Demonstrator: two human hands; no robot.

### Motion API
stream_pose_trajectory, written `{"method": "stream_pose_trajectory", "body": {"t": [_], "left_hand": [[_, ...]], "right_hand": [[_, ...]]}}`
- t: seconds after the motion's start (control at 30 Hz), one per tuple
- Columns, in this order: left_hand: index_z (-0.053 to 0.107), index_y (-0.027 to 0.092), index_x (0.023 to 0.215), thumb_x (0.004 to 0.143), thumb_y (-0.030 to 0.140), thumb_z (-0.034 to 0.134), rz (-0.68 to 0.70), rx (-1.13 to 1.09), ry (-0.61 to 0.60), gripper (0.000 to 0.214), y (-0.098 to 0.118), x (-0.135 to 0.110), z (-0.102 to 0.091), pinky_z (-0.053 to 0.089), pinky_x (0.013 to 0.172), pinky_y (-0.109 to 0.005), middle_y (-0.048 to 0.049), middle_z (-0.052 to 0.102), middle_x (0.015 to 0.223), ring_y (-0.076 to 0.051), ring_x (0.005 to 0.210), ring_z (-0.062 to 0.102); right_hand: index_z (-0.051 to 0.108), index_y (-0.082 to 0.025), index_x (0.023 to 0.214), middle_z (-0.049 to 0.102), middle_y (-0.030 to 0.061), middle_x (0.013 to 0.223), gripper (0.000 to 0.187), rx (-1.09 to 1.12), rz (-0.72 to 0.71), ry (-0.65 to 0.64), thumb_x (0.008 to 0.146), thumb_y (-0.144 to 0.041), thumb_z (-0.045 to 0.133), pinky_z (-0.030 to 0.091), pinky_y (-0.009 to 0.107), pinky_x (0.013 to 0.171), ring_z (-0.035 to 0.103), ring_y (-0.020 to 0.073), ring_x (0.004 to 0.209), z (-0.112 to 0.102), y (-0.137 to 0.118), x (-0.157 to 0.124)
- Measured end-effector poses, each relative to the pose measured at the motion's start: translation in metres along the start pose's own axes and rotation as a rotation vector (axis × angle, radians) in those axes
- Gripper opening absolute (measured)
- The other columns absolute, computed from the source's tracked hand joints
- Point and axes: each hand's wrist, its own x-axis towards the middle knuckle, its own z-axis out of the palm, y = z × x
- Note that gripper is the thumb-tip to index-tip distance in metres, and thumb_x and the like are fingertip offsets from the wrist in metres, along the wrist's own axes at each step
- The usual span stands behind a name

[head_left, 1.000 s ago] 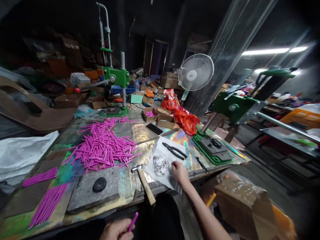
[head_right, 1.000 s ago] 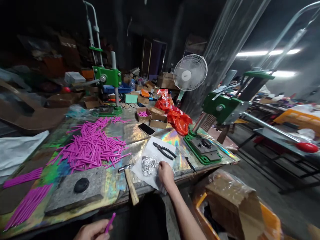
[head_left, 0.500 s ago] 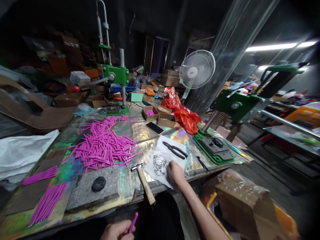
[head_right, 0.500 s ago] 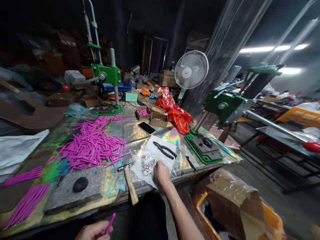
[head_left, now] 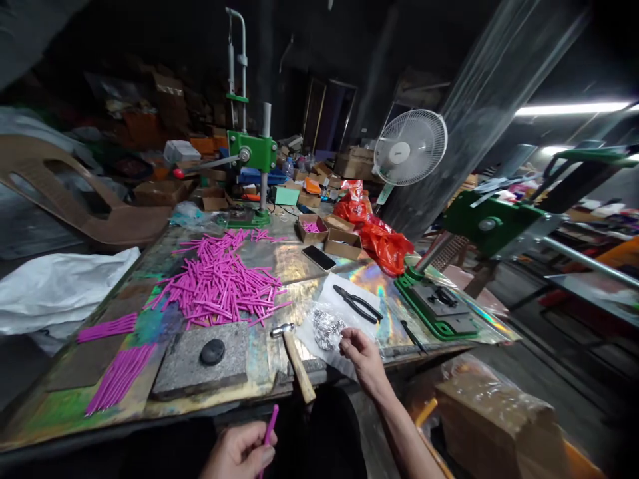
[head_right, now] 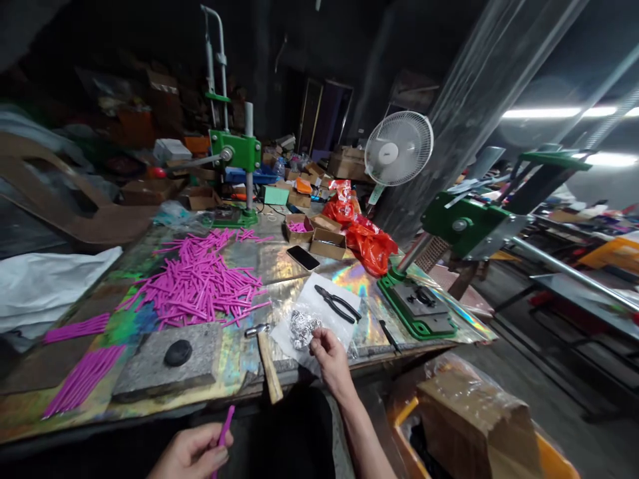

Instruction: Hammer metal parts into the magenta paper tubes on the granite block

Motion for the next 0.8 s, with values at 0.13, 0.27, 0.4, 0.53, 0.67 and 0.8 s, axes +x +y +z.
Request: {"method": "stream_pose_trajectory", "body": {"t": [0.13,0.27,0.4,0.53,0.67,0.8], "left_hand": [[0.059,0.014,0.066,0.064,0.049,0.060,-0.034,-0.084,0.019,0.035,0.007,-0.003,0.003,0.026,0.039,-0.017,0.0052,0.042,0.051,-0.007,0.044,0.034],[0.060,0.013,0.068,0.063,0.047,0.062,-0.068,-0.093,0.027,0.035,0.011,-0.004,0.003,0.027,0.036,-0.016,0.0055,0.044,0.048,-0.007,0.043,0.038],[0.060,0.013,0.067,0.064,0.039,0.064,-0.076,-0.101,0.014,0.027,0.017,-0.004,0.002,0.032,0.038,-0.017,0.0048,0.049,0.047,-0.008,0.042,0.041],[0.060,0.012,0.067,0.066,0.035,0.063,-0.017,-0.168,0.040,0.023,0.032,-0.002,0.003,0.035,0.040,-0.017,0.0040,0.050,0.049,-0.008,0.044,0.044],[0.059,0.012,0.065,0.066,0.039,0.062,0.036,-0.266,0.053,0.027,0.051,0.000,0.006,0.035,0.040,-0.017,0.0014,0.054,0.053,-0.008,0.044,0.044],[0.058,0.012,0.062,0.069,0.041,0.060,0.076,-0.304,0.055,0.030,0.057,-0.001,0.009,0.033,0.039,-0.016,0.0013,0.052,0.052,-0.006,0.042,0.042]], "right_hand": [[0.054,-0.016,0.084,0.047,-0.0040,0.058,0.033,0.116,0.050,-0.032,0.066,-0.042,0.062,0.038,0.028,0.056,0.045,0.0124,0.054,0.009,-0.013,-0.014],[0.057,-0.016,0.077,0.050,-0.0035,0.057,0.030,0.183,0.099,-0.087,0.063,-0.041,0.067,0.036,0.027,0.054,0.045,0.0120,0.053,0.020,-0.021,-0.027],[0.053,-0.018,0.067,0.052,-0.0024,0.054,0.026,0.234,0.144,-0.157,0.066,-0.041,0.066,0.035,0.026,0.052,0.045,0.0126,0.052,0.036,-0.029,-0.044],[0.050,-0.018,0.064,0.052,-0.0021,0.053,0.029,0.289,0.212,-0.218,0.069,-0.043,0.062,0.035,0.025,0.052,0.043,0.0114,0.049,0.057,-0.038,-0.065],[0.049,-0.018,0.066,0.047,-0.0043,0.050,0.029,0.342,0.287,-0.271,0.072,-0.045,0.060,0.033,0.024,0.048,0.040,0.0105,0.046,0.076,-0.039,-0.085],[0.048,-0.019,0.062,0.043,-0.0044,0.050,0.032,0.271,0.260,-0.291,0.072,-0.047,0.059,0.032,0.023,0.045,0.038,0.0107,0.045,0.086,-0.034,-0.098]]}}
